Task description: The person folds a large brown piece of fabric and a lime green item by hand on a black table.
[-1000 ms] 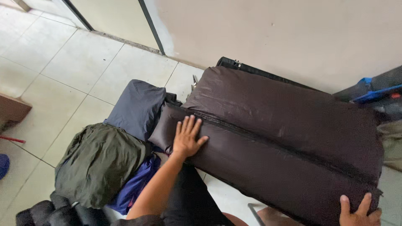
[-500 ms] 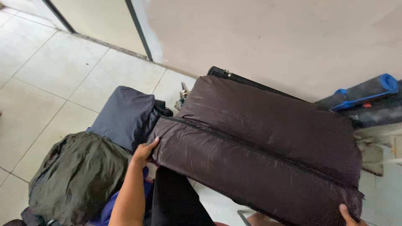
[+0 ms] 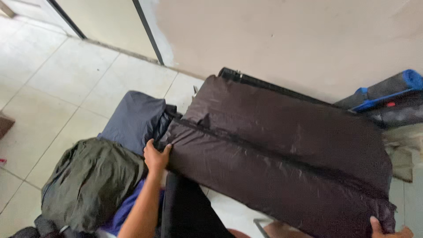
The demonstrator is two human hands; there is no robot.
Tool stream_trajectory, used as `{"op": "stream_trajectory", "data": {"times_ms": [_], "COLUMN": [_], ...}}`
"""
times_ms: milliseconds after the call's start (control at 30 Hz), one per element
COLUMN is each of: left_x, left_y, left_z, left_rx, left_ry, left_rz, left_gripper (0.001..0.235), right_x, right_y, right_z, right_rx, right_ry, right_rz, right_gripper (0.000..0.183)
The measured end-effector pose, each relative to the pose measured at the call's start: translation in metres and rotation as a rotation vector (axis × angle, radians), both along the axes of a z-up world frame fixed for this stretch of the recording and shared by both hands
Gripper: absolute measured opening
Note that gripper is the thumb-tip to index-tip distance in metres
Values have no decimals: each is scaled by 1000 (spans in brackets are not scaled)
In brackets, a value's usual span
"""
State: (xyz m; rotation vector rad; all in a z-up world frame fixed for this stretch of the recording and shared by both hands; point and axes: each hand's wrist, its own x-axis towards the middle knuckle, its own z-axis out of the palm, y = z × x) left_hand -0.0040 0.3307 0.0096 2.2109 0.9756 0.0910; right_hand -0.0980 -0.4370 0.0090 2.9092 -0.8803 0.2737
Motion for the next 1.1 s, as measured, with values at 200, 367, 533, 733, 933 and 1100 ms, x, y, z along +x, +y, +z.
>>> {"op": "stream_trajectory", "data": {"times_ms": [200,367,533,733,933,1100], "left_x": [1,-12,12,39,55,79], "left_y": [-200,-277,-204,-104,-60,-15], "left_z": [15,-5,59,12,7,30], "left_rx": [389,427,403,532,552,-367], "left_ry": [-488,-88,-287,213,-30,390], "left_rz": [-857,-1244,-1210,-992,-718,-141], "left_gripper": [69,64,59,76,87,132], "right_x": [44,49,48,28,9,43], "right_y": [260,341,284,166,46,36], "right_z": [68,-26,3,-11,-89,-80], "right_rx": [-23,58,-56,-360,-90,152], "right_ry": [-290,-58,44,-82,-179,550], "right_rz": [721,832,730,583,362,-148], "right_gripper": [46,62,73,77,85,96]}}
